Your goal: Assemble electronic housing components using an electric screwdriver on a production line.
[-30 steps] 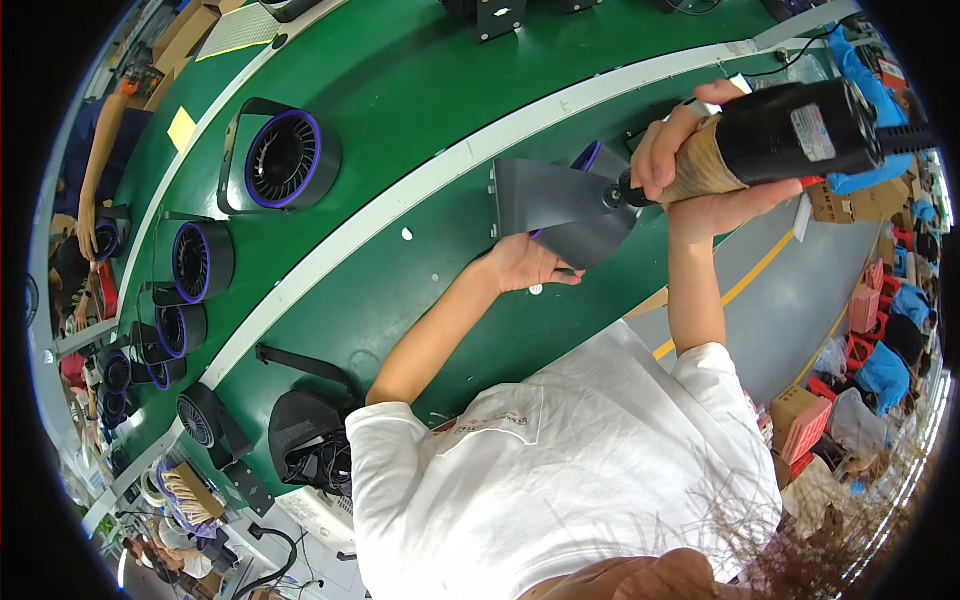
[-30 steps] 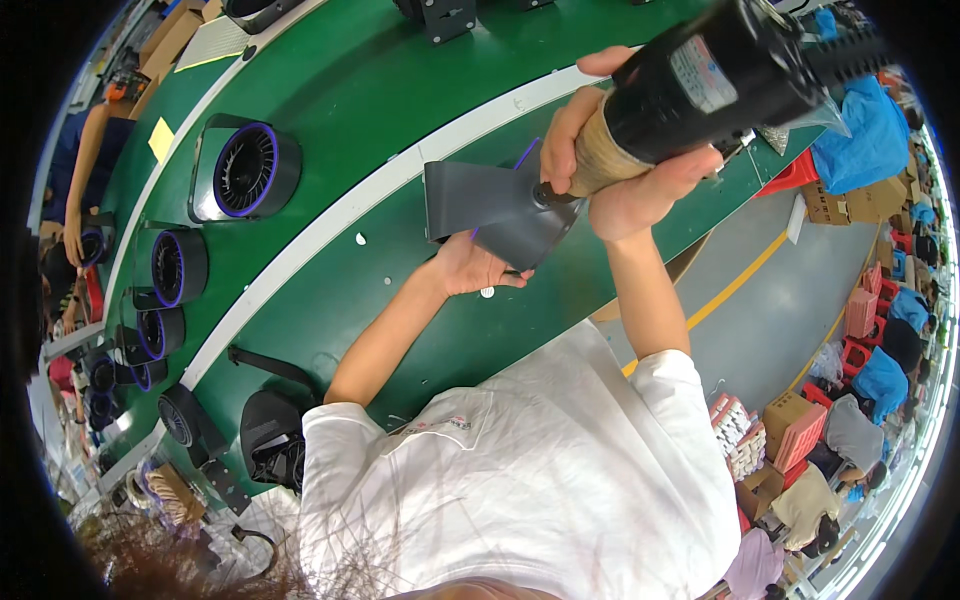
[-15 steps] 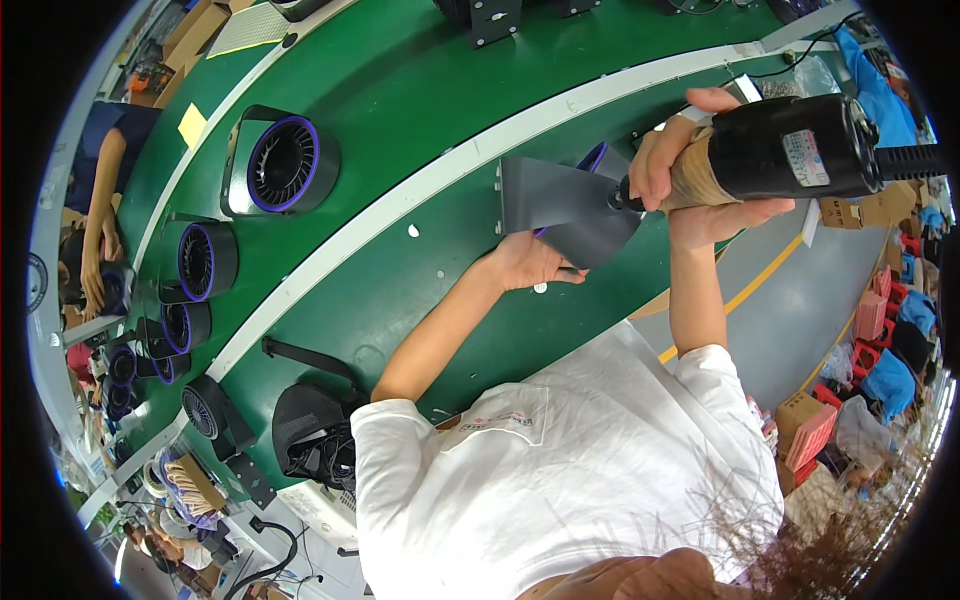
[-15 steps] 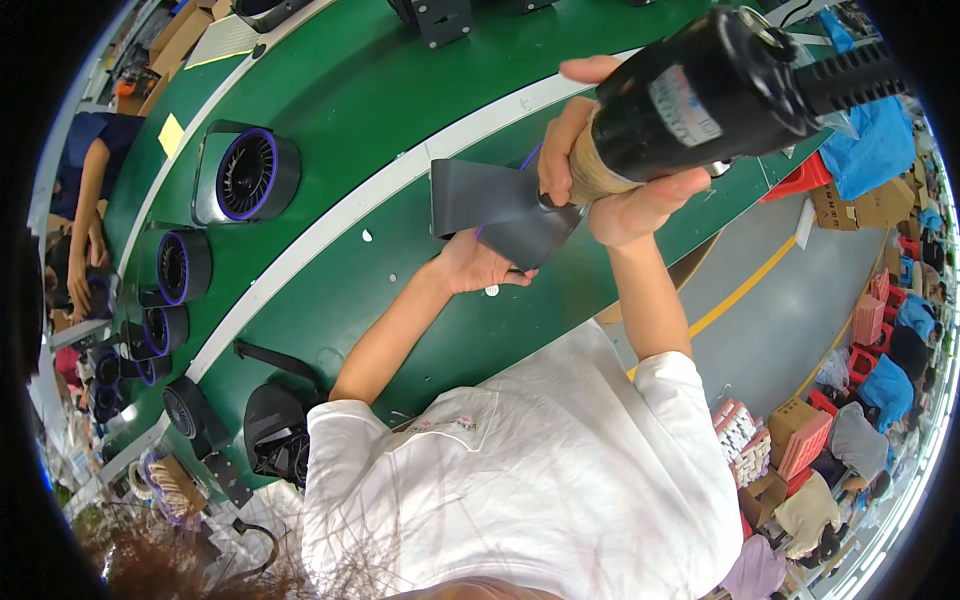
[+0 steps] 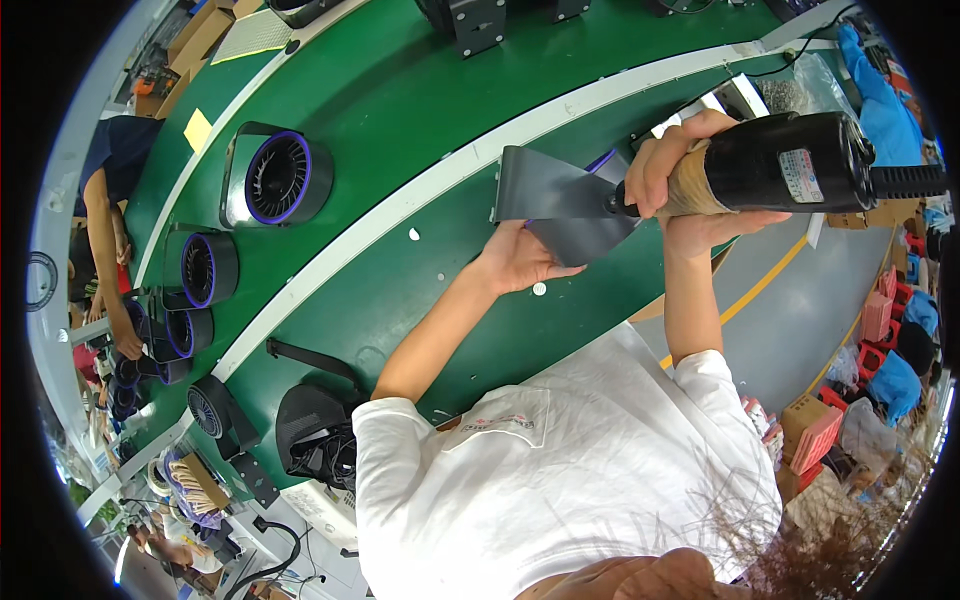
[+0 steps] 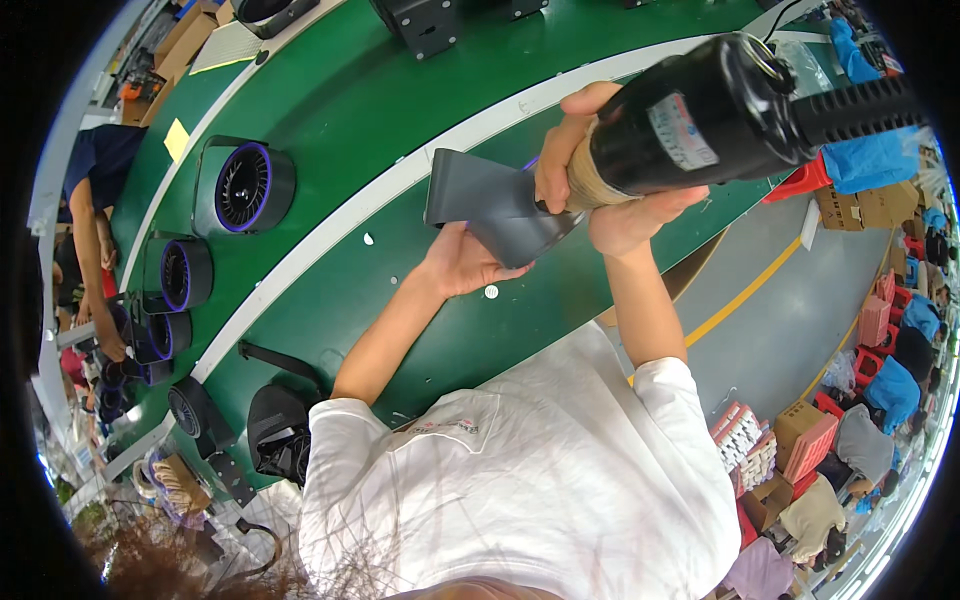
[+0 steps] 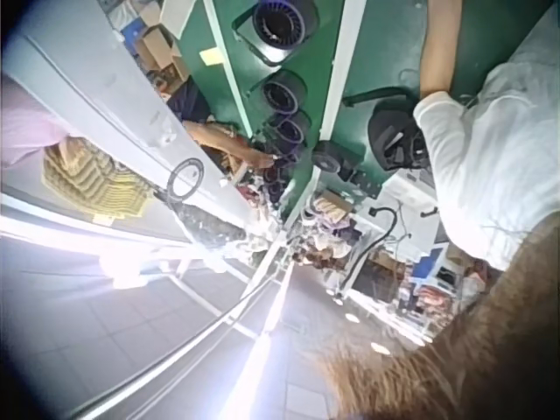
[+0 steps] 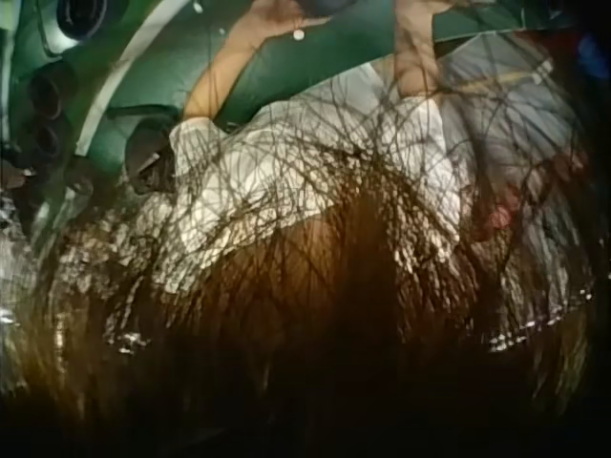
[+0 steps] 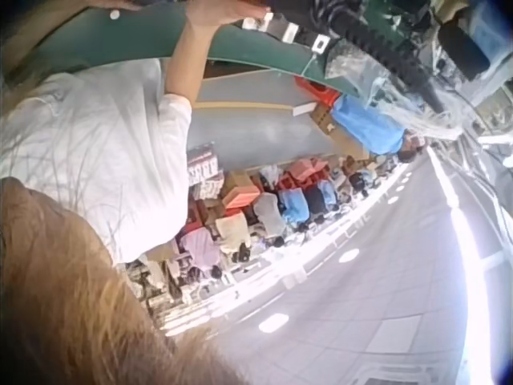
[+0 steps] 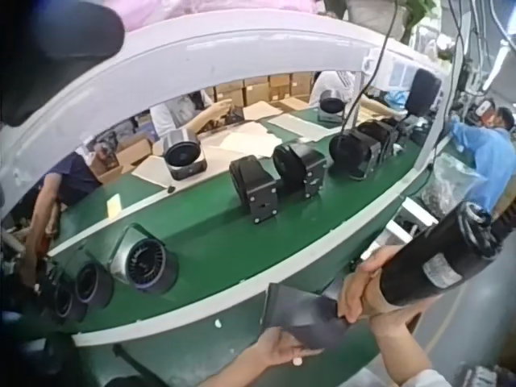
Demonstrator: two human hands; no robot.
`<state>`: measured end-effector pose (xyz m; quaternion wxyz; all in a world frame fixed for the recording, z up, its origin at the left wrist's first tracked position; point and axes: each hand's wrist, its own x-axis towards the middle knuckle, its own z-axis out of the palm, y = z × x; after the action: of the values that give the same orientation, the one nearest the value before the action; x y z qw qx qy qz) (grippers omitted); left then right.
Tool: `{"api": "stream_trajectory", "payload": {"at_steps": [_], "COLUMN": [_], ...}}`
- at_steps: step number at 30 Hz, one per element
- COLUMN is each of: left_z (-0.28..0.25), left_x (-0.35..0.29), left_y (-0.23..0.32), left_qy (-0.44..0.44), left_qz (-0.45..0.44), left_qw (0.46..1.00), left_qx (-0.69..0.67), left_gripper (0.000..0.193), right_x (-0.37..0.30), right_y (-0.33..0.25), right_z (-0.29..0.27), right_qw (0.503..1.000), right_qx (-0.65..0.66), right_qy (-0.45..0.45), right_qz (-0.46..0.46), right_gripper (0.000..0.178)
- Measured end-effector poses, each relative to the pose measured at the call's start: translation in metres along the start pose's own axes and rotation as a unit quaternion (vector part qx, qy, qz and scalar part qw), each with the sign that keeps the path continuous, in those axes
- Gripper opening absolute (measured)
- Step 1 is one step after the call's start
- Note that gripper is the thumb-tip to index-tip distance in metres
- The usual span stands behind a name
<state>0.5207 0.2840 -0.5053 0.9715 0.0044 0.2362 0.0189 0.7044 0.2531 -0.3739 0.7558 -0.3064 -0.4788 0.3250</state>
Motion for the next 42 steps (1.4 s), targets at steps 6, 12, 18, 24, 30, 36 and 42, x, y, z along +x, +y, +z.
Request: {"api": "stream_trajectory", "payload": {"at_steps": [6,12,18,24,30,36,42], "left_z": [0.014,-0.023,0.028,0.056,0.011,0.04,0.017], "left_x": [-0.056,-0.144,-0.15,-0.004,-0.024,0.017,0.006], "left_y": [0.063,0.23,0.331,0.34,0.427,0.343,0.286], "left_qy": [0.268,0.397,0.437,0.219,0.17,0.167,0.241], "left_qz": [0.249,0.285,0.436,0.432,0.422,0.506,0.66], "left_qw": [0.867,0.635,0.323,0.097,0.171,0.234,0.273], "left_qx": [0.338,0.598,0.717,0.87,0.874,0.813,0.657], "left_gripper": [0.055,0.051,0.03,0.056,0.066,0.056,0.046], "right_x": [0.0,-0.018,-0.043,-0.052,-0.039,-0.027,-0.023], "right_y": [-0.007,0.0,-0.002,-0.011,-0.015,-0.017,0.021], "right_z": [-0.05,-0.106,-0.124,-0.136,-0.131,-0.125,-0.122], "right_qw": [0.988,0.97,0.958,0.959,0.955,0.94,0.932], "right_qx": [-0.011,-0.046,-0.069,-0.078,-0.116,-0.177,-0.265], "right_qy": [0.142,0.237,0.273,0.27,0.274,0.282,0.229], "right_qz": [0.053,0.027,0.046,0.029,0.009,-0.076,-0.094], "right_gripper": [0.1,0.058,0.055,0.056,0.054,0.049,0.047]}}
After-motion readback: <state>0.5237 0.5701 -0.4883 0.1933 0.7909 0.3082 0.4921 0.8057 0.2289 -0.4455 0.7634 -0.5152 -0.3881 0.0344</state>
